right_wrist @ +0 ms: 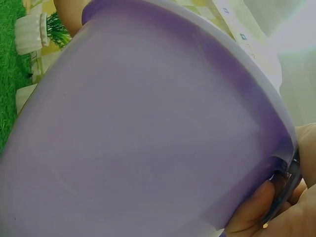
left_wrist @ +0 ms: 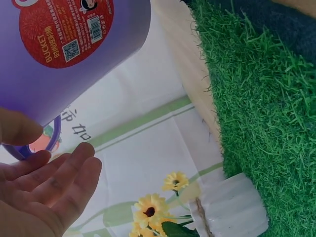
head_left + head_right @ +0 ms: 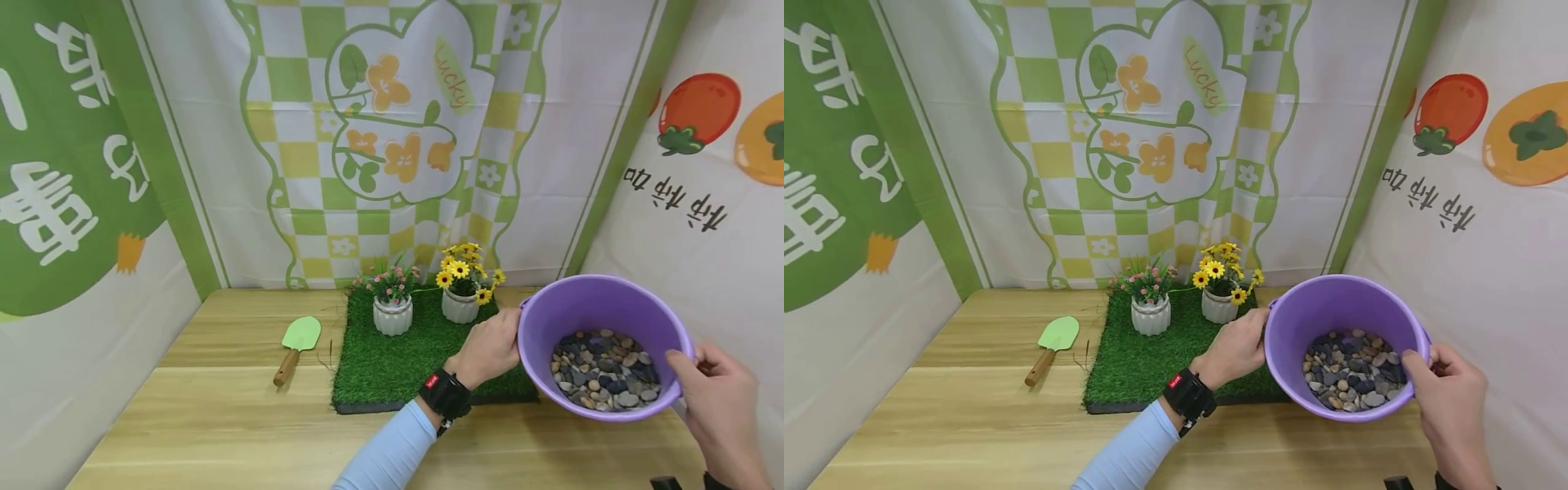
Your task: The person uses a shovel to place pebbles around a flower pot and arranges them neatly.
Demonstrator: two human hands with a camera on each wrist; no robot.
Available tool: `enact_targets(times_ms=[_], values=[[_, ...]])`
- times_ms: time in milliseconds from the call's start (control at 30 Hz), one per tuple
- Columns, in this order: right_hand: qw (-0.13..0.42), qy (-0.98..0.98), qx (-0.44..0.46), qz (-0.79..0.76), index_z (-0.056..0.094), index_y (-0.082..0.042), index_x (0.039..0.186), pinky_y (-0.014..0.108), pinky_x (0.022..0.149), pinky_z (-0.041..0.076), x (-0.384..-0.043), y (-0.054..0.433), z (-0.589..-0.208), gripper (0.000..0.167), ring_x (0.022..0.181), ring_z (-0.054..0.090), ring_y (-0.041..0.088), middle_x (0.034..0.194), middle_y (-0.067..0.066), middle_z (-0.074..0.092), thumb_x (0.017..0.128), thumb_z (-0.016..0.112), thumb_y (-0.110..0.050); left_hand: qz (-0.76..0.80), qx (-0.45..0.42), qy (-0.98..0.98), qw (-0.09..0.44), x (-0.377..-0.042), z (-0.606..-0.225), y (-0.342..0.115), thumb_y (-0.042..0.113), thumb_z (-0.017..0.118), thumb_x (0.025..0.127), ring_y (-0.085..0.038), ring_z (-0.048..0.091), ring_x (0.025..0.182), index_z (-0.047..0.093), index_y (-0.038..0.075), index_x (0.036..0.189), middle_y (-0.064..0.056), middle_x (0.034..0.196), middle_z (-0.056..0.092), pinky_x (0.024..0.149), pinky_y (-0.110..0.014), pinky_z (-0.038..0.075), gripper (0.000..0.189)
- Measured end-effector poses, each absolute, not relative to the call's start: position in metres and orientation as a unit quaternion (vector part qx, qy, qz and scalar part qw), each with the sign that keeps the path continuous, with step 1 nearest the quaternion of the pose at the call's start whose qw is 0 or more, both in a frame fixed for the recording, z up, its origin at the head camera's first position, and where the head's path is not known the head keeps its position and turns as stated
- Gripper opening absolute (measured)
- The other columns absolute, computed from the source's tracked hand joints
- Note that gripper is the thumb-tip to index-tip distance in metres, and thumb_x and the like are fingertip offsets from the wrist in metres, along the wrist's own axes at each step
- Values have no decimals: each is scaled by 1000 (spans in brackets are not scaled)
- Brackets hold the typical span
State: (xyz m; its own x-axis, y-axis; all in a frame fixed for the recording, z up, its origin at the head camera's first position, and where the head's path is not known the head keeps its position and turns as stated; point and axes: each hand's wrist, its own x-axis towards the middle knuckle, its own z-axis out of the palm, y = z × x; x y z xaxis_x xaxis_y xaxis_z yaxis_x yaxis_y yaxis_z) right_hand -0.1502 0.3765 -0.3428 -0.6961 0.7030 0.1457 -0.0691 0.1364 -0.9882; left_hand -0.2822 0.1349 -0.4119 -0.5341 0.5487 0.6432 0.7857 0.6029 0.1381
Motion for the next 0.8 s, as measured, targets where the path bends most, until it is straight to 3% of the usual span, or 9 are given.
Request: enact_targets(times_ms=[167,467,667,800], values=[[322,-669,-237,626,48,-1,59,16,39,43,-145,375,-346,31,50,50,2,55,-7,55,83,66,5,-189,-389,-858,278,-278,-412,135,28,56,99,-10,68,93,57,12,124,-1,111,65,68,-20,55,29],[349,-652,-216,638,50,-2,55,13,39,40,-143,372,-347,32,47,48,0,49,-8,54,81,63,11,-156,-378,-871,273,-271,-412,134,33,59,97,-9,66,85,59,14,119,2,100,63,63,-19,54,29],[342,-659,-192,642,52,-4,55,13,37,38,-144,369,-350,32,45,46,0,49,-7,53,81,61,12,-138,-376,-877,266,-271,-414,130,35,58,98,-8,66,88,59,15,120,2,106,65,66,-19,54,30],[328,-678,-187,630,54,-6,55,14,37,38,-143,365,-353,33,45,46,0,49,-8,52,82,62,11,-126,-381,-880,254,-269,-417,123,33,58,98,-7,64,82,59,13,116,2,100,64,61,-17,51,27]])
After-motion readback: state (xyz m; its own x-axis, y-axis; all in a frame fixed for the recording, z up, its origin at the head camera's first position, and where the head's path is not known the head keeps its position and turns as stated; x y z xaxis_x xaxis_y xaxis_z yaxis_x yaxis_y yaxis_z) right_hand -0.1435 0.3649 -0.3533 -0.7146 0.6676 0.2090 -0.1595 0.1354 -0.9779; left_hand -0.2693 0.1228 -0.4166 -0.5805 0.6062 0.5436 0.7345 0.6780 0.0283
